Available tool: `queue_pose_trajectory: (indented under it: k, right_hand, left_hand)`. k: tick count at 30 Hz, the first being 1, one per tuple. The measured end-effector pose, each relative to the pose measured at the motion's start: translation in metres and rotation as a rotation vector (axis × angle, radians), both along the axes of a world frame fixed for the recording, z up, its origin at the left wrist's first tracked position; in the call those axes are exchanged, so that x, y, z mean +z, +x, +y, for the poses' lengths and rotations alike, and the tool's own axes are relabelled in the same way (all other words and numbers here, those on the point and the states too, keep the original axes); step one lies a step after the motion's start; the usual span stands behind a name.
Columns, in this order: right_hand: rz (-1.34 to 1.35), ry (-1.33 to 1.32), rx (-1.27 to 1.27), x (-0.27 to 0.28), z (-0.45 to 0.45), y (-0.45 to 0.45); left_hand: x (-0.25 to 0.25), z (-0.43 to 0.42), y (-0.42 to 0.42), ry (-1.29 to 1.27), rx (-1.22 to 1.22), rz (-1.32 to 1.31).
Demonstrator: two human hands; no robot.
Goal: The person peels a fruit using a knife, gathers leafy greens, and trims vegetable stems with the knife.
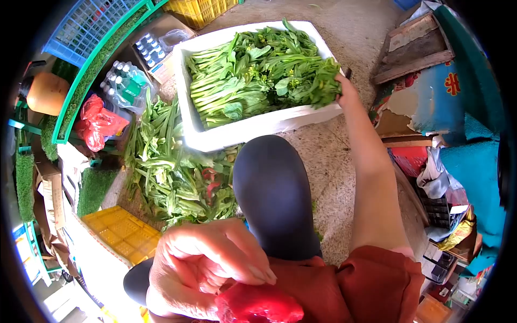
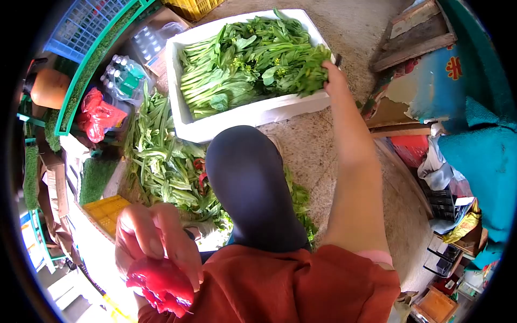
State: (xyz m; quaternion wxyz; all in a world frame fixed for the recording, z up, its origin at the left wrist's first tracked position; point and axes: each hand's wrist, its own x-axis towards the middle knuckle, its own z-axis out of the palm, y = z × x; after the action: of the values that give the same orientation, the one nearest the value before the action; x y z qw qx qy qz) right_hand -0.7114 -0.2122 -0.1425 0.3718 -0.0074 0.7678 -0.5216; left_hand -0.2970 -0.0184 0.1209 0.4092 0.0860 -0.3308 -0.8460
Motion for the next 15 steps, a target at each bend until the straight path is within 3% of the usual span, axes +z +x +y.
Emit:
queue_pose_trajectory:
  k: [2, 6, 11, 15]
  right_hand:
    - [-0.482, -0.538, 0.061, -0.005, 0.031, -0.014]
    - [-0.741, -0.762, 0.178, 0.013, 0.102, -0.023]
    - [-0.746, -0.784, 0.087, 0.002, 0.213, -0.014]
    - [-0.685, -0.563, -0.167, -0.065, 0.310, 0.000]
  left_hand:
    - [0.004, 0.003, -0.006, 0.042, -0.024, 0.015]
    - [0.006, 0.004, -0.013, 0.033, -0.086, 0.014]
    - [0.011, 0.006, -0.021, 0.089, -0.199, 0.090]
    - [0.004, 0.011, -0.022, 0.204, -0.241, 0.219]
